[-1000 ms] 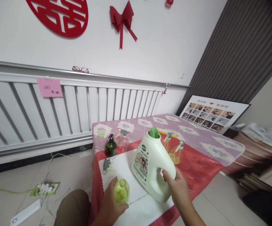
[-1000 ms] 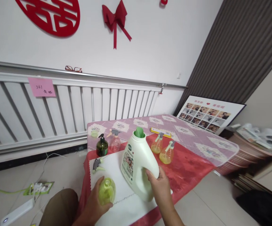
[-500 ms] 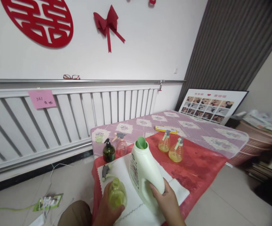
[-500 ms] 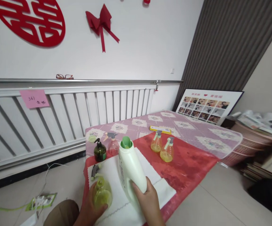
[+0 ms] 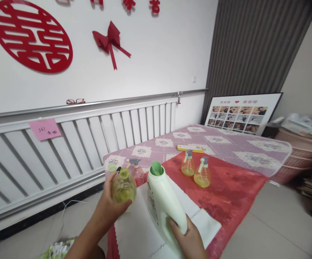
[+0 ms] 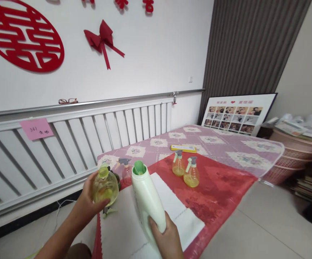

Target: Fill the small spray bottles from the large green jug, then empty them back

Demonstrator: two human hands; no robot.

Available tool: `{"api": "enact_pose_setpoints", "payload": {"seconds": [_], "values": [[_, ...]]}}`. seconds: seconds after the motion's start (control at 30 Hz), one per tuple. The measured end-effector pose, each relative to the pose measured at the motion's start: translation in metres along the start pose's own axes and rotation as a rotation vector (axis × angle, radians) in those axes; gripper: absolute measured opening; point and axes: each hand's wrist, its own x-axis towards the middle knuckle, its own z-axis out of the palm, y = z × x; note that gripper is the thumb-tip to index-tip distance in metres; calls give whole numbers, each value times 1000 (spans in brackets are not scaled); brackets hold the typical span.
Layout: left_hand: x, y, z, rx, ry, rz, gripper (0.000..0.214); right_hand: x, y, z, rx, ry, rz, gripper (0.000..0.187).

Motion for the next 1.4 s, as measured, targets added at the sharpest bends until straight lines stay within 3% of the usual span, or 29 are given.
{"api": "enact_pose_setpoints", "payload": {"seconds": [0.13, 0.27, 0.5, 0.67, 0.77, 1.07, 1.4], "values": [[17, 40, -2, 73, -23, -21, 84, 1, 4, 1, 1, -1, -16, 30], [34, 58, -2, 169, -55, 69, 77, 1, 5, 1, 6, -19, -23, 29], [60, 62, -2, 329, -119, 243, 73, 1, 9, 1, 26, -31, -49, 24], [67, 71, -3, 469, -140, 335, 69, 0, 14, 5, 48, 29, -59, 23], [68, 76, -3, 515, -156, 397, 64, 0, 15, 4, 40, 2, -80, 22], [72, 81, -5, 612, -181, 480, 61, 1, 11, 1, 56, -22, -81, 18], [80, 81, -3, 664, -219, 557, 62, 3, 21, 3, -42, -89, -82, 29]]}}
